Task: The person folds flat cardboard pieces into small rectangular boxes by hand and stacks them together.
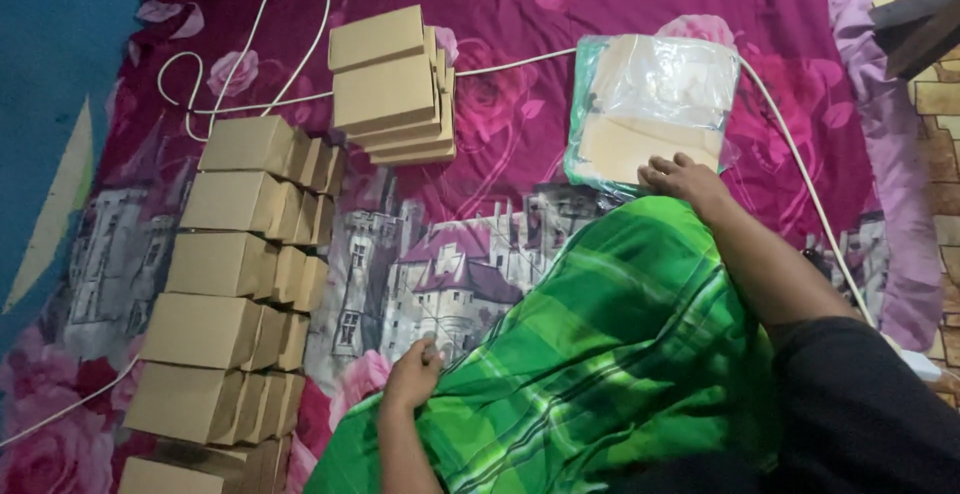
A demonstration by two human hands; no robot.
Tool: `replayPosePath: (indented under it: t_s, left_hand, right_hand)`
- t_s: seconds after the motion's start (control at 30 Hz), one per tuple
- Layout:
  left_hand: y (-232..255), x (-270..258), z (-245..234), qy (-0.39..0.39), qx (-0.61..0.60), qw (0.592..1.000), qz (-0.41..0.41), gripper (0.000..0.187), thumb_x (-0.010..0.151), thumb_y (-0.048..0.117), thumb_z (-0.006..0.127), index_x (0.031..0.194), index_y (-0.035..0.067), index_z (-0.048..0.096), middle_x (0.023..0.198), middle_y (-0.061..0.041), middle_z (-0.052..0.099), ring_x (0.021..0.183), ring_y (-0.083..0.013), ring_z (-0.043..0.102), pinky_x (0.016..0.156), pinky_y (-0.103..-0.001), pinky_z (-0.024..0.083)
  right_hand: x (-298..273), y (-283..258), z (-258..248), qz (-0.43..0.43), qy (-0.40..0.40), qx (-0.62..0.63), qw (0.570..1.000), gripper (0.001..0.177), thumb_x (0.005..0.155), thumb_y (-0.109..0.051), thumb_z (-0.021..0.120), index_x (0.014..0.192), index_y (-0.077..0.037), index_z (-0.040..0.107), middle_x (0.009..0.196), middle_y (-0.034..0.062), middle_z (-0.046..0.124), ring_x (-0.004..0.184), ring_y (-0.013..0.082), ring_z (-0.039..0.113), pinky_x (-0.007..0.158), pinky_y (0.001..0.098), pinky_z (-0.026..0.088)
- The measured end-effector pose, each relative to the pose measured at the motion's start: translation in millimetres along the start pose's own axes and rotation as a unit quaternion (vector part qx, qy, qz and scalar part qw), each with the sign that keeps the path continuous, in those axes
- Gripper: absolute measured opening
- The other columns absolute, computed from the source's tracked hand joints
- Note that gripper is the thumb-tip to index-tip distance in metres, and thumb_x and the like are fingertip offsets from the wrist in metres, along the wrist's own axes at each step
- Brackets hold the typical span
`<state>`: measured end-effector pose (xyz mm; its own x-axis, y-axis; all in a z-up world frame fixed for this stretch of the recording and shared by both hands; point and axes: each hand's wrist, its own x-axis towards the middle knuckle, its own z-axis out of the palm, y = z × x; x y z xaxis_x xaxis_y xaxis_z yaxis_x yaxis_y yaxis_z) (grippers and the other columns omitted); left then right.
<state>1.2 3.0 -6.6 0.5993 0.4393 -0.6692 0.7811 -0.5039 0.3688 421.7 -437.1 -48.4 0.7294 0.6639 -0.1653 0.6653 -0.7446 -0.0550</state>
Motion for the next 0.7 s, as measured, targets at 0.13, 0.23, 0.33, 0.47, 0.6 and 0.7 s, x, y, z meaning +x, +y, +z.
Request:
replayPosePath:
  t_s: [0.13, 0.23, 0.33, 0.47, 0.6, 0.7]
  left_hand:
    - [-2, 0, 2, 0.007, 0.002, 1.000, 0.009, 0.051, 0.093, 0.034, 0.063, 0.143, 0.024, 0.059, 0.129, -0.009, 0.074, 0.123, -0.0268, 0.068, 0.108, -0.037, 0.047]
    - [2, 0, -2, -0.006, 0.008, 1.000, -0.002, 0.051, 0.096, 0.035, 0.061, 0.145, 0.023, 0.057, 0.134, -0.009, 0.071, 0.127, -0.0272, 0.065, 0.109, -0.037, 0.046]
    - [-2, 2, 0, 0.009, -0.001, 1.000, 0.029, 0.050, 0.094, 0.038, 0.063, 0.142, 0.022, 0.059, 0.129, -0.009, 0.074, 0.122, -0.0271, 0.068, 0.106, -0.037, 0.048]
    - [15, -11, -9, -0.004, -0.013, 1.000, 0.010, 0.052, 0.095, 0.031, 0.061, 0.146, 0.022, 0.057, 0.128, -0.005, 0.074, 0.122, -0.0236, 0.068, 0.107, -0.034, 0.046]
    - [23, -22, -16, -0.022, 0.027, 0.999, 0.007, 0.056, 0.096, 0.041, 0.062, 0.148, 0.021, 0.056, 0.137, -0.014, 0.070, 0.137, -0.0316, 0.058, 0.118, -0.048, 0.044]
    - [24, -21, -19, -0.030, 0.030, 0.999, 0.003, 0.058, 0.096, 0.044, 0.062, 0.150, 0.023, 0.055, 0.136, -0.013, 0.070, 0.135, -0.0306, 0.059, 0.116, -0.047, 0.045]
  right_hand:
    - [-1, 4, 2, 0.019, -0.063, 0.001, 0.998, 0.050, 0.104, -0.051, 0.035, 0.148, -0.029, 0.035, 0.156, -0.0025, 0.042, 0.130, 0.0346, 0.047, 0.077, 0.0559, 0.056]
    - [-1, 10, 4, -0.030, -0.022, -0.008, 0.999, 0.058, 0.098, -0.027, 0.055, 0.152, -0.028, 0.035, 0.164, -0.0003, 0.039, 0.136, 0.0337, 0.048, 0.094, 0.0665, 0.052]
    - [-6, -4, -9, -0.023, 0.089, -0.062, 0.994, 0.026, 0.100, -0.039, 0.051, 0.114, -0.017, 0.057, 0.112, 0.0037, 0.069, 0.096, 0.0317, 0.069, 0.064, 0.0511, 0.055]
    - [-7, -3, -9, -0.022, 0.103, -0.097, 0.990, 0.026, 0.095, -0.046, 0.054, 0.106, -0.024, 0.062, 0.099, -0.0022, 0.071, 0.091, 0.0266, 0.073, 0.055, 0.0477, 0.053]
    - [-26, -5, -13, -0.041, 0.108, -0.120, 0.986, 0.021, 0.099, -0.036, 0.050, 0.114, -0.028, 0.062, 0.110, -0.0073, 0.075, 0.103, 0.0193, 0.075, 0.080, 0.0387, 0.063]
    - [-20, 10, -23, -0.006, 0.055, -0.076, 0.996, 0.021, 0.092, -0.048, 0.058, 0.108, -0.038, 0.068, 0.099, -0.0094, 0.076, 0.093, 0.0249, 0.077, 0.084, 0.0431, 0.063]
